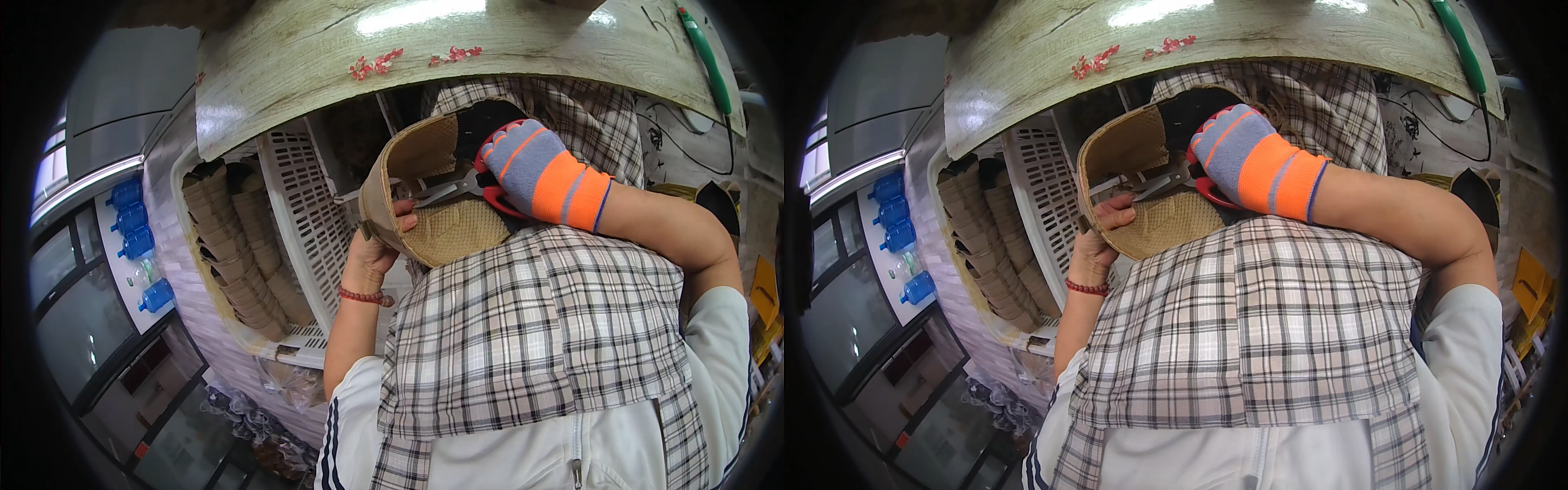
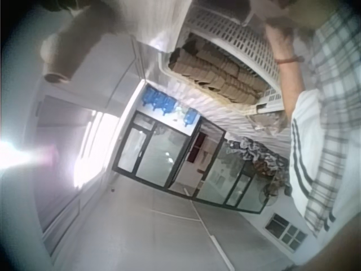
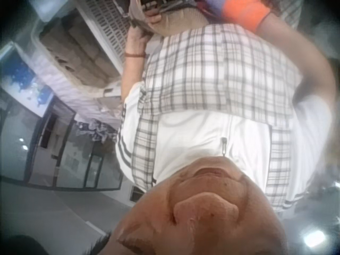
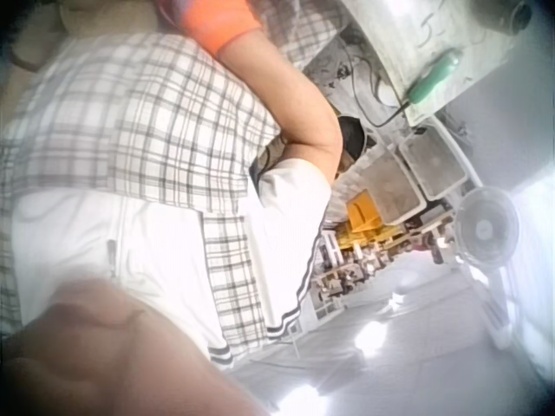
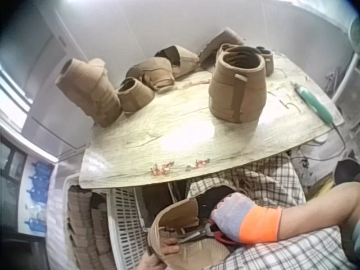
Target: The person repeatedly picks up unfinished shoe uppers from a table and uses shears to trim the inner lining or seam allowance along the opening. After each cut, the person places the shoe back on the table and picks up another one, continuing the same trimming action throughout the clip.
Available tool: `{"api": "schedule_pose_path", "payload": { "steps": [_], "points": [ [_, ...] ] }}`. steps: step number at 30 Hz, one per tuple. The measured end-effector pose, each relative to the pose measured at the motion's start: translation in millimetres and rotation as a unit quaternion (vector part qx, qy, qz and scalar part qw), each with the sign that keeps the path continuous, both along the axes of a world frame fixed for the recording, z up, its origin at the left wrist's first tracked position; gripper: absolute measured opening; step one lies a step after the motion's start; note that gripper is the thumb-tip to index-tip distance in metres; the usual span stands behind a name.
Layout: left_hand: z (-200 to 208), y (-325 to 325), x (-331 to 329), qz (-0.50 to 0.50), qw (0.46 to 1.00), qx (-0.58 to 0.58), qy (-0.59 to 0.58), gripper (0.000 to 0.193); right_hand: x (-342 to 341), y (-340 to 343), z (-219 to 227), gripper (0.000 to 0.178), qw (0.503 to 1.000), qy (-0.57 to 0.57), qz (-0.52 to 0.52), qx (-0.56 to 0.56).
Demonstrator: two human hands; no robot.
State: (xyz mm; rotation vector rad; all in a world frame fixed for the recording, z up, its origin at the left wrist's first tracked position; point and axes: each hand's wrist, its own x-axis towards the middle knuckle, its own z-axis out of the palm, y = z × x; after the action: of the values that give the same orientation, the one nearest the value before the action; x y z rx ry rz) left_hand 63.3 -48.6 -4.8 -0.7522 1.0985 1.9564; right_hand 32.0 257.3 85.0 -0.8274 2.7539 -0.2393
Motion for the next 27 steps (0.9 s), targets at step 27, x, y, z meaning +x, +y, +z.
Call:
{"api": "schedule_pose_path", "payload": {
  "steps": [27],
  "points": [
    [1.5, 8.6, 7.3, 0.010, 0.999, 0.043, 0.022, 0.054, -1.6, 51.6, 3.5, 0.049, 0.968, -0.232, -0.074, 0.056]
  ]
}}
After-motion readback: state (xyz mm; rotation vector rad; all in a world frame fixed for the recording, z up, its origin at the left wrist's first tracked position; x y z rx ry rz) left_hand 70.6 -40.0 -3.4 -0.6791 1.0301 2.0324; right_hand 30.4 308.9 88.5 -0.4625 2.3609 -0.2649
